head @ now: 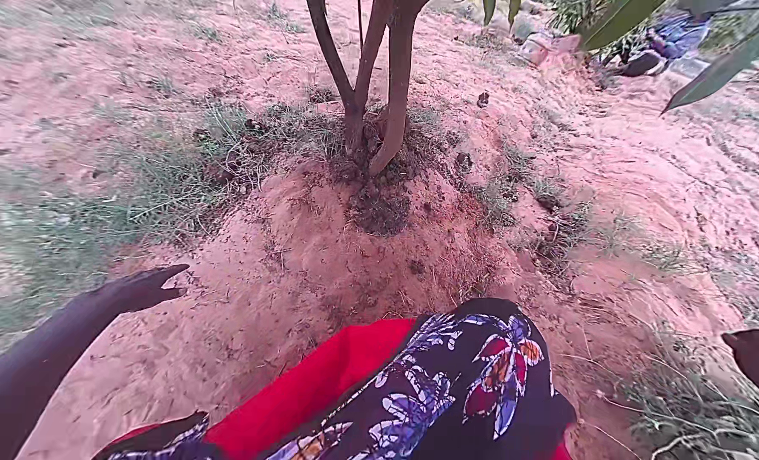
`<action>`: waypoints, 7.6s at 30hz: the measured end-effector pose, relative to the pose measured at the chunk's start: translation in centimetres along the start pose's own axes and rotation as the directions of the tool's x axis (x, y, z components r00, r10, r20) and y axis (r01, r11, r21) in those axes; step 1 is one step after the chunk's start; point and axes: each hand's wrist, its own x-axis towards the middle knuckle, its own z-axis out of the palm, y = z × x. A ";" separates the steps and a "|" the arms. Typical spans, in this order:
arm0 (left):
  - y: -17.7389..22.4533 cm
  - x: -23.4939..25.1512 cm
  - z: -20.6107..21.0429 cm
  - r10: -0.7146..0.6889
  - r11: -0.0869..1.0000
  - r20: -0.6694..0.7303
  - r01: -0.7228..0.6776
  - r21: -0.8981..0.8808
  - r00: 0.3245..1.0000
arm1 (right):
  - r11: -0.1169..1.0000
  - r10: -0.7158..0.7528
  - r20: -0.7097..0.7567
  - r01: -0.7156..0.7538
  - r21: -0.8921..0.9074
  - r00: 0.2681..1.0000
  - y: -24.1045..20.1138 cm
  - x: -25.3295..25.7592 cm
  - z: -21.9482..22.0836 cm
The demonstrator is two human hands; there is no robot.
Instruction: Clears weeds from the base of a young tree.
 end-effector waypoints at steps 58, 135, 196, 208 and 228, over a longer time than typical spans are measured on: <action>5.9 2.4 9.3 0.074 0.917 -0.480 -0.249 -0.311 0.874 | 0.441 -0.893 -0.032 0.886 0.145 0.450 -71.1 -16.2 10.8; 6.1 4.8 8.3 -0.039 0.928 -0.414 -0.121 -0.352 0.910 | 0.170 -0.862 -0.223 0.674 0.719 0.455 -79.3 -14.6 14.0; 6.1 5.1 9.0 -0.045 0.935 -0.512 -0.145 -0.324 0.858 | 0.246 -0.719 -0.174 0.481 0.841 0.672 -71.4 -14.6 13.8; 6.0 5.7 9.1 -0.043 0.942 -0.504 -0.133 -0.308 0.863 | 0.273 -0.962 0.150 0.860 0.431 0.230 -68.3 -20.0 11.3; 6.0 5.6 8.9 -0.047 0.943 -0.504 -0.129 -0.308 0.862 | 0.528 -0.803 0.065 0.658 0.536 0.592 -82.0 -23.4 12.4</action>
